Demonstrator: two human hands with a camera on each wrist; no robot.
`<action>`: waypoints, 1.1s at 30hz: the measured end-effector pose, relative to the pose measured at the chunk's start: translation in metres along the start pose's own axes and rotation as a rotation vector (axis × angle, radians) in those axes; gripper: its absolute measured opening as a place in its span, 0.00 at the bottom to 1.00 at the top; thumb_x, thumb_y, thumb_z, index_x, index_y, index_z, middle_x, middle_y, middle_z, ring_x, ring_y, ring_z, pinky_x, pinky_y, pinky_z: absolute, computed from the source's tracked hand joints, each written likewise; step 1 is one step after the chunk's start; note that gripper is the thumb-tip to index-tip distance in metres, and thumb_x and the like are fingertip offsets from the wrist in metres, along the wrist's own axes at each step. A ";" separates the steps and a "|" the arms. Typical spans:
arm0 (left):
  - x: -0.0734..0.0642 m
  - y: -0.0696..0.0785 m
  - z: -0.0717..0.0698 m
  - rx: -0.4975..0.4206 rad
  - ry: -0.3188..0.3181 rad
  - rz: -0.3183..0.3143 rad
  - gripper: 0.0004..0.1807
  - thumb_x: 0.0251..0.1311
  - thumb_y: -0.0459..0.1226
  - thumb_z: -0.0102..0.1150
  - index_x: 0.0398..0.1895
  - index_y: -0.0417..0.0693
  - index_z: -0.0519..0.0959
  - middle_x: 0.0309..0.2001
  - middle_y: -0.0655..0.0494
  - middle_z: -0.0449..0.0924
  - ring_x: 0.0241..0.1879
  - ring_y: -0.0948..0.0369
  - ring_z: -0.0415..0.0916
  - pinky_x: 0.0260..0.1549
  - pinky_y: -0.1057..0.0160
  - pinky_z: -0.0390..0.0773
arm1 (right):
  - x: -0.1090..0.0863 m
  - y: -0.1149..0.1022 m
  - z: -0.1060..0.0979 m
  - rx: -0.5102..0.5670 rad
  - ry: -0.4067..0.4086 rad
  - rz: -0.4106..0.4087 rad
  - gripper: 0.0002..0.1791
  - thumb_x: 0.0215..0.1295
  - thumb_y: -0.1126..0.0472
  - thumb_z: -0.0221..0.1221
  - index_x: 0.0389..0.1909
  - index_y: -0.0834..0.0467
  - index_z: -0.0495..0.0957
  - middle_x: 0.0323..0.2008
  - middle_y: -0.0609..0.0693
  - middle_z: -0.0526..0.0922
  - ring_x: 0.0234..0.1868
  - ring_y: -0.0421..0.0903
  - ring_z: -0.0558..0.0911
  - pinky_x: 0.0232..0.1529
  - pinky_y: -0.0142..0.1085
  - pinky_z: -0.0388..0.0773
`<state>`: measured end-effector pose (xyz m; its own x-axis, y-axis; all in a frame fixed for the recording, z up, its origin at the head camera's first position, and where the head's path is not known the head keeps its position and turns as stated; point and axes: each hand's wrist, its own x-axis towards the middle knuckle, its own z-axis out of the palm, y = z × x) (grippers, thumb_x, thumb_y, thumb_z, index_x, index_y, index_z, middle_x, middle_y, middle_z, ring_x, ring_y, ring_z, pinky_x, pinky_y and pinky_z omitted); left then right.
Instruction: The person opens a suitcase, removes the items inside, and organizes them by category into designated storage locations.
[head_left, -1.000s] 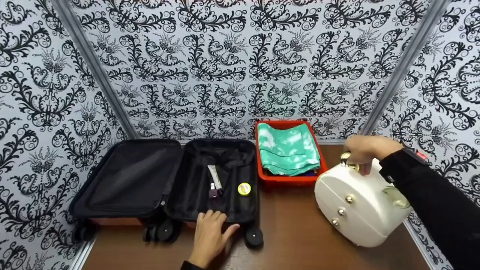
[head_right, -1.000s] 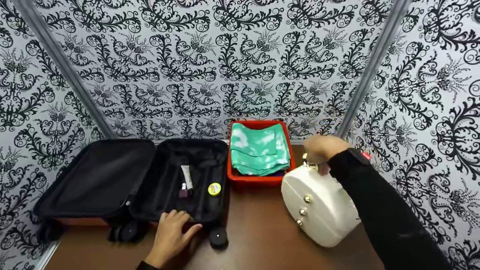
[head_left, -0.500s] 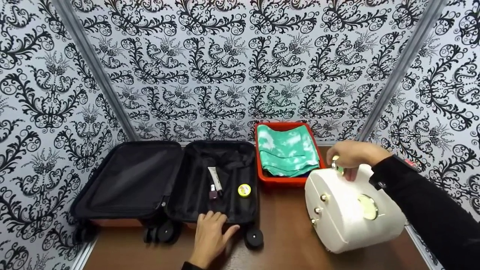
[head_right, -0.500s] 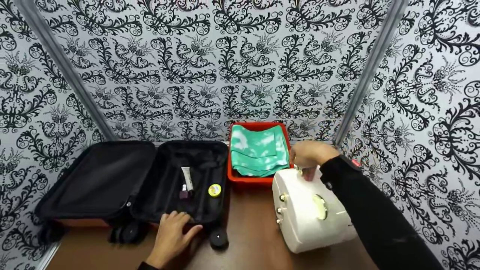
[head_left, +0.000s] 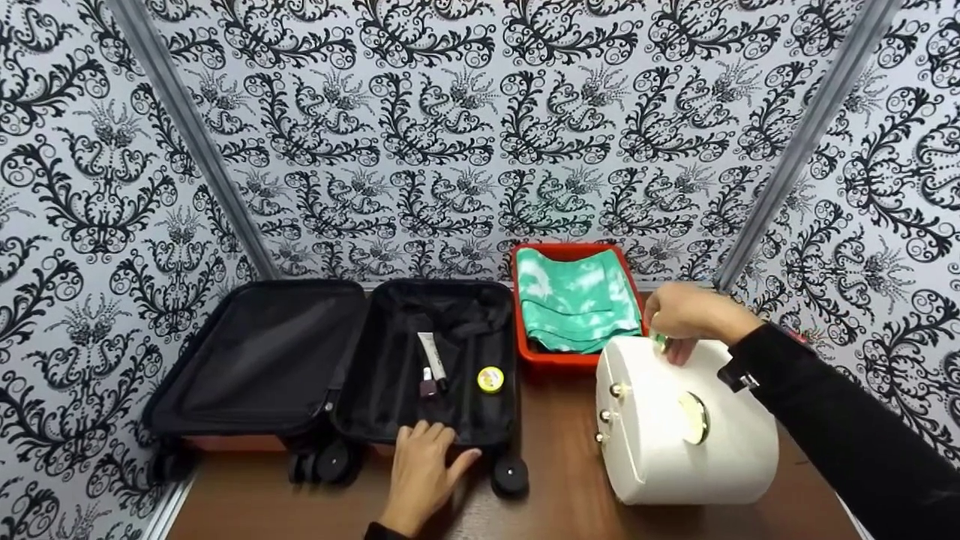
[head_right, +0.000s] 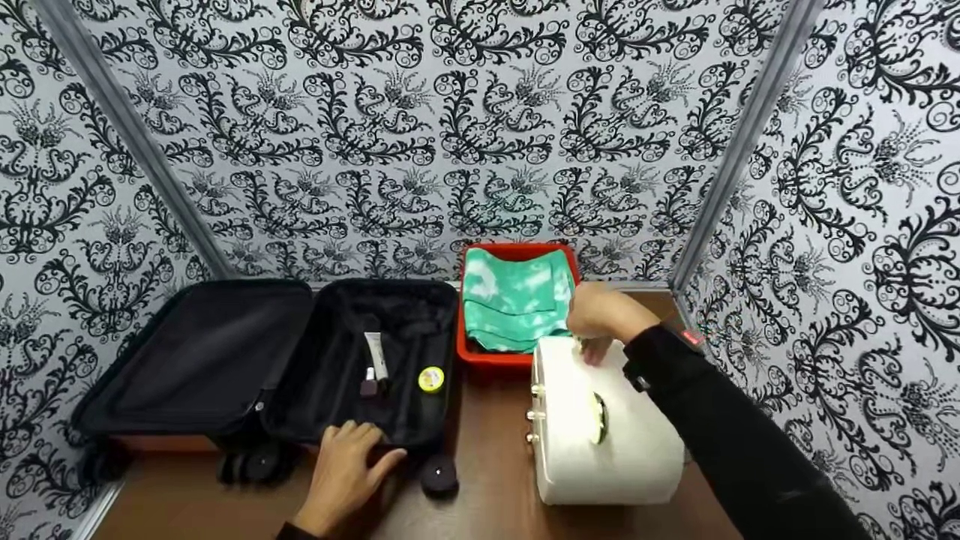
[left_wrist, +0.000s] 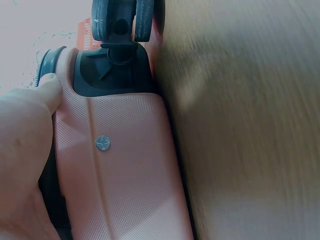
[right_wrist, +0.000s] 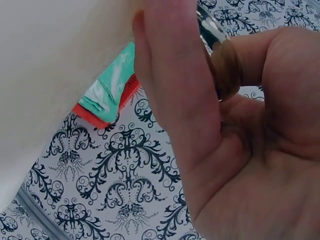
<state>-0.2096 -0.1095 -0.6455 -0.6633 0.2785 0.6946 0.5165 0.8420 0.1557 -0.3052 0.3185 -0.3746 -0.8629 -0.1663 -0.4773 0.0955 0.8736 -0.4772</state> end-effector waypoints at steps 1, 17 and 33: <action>0.000 0.000 0.000 0.001 0.002 0.000 0.24 0.53 0.60 0.83 0.27 0.54 0.82 0.26 0.60 0.77 0.30 0.57 0.71 0.38 0.58 0.61 | 0.000 -0.001 0.001 0.004 0.003 -0.004 0.24 0.69 0.73 0.49 0.63 0.75 0.78 0.36 0.63 0.89 0.26 0.49 0.92 0.33 0.43 0.92; 0.000 0.001 0.000 -0.007 0.010 -0.006 0.23 0.52 0.59 0.84 0.29 0.54 0.83 0.26 0.60 0.78 0.31 0.57 0.71 0.39 0.57 0.63 | -0.002 -0.006 0.008 0.086 0.024 -0.026 0.22 0.75 0.71 0.49 0.64 0.78 0.76 0.37 0.65 0.89 0.27 0.50 0.91 0.34 0.44 0.92; -0.004 -0.002 0.004 -0.027 -0.020 -0.027 0.23 0.55 0.59 0.82 0.30 0.55 0.82 0.28 0.61 0.79 0.32 0.58 0.70 0.40 0.57 0.63 | 0.000 0.012 0.006 0.035 -0.048 -0.067 0.24 0.82 0.44 0.59 0.52 0.63 0.83 0.31 0.53 0.87 0.27 0.45 0.86 0.33 0.42 0.91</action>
<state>-0.2098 -0.1102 -0.6512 -0.6877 0.2650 0.6759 0.5126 0.8366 0.1935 -0.3012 0.3264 -0.3851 -0.8431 -0.2466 -0.4780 0.0562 0.8434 -0.5343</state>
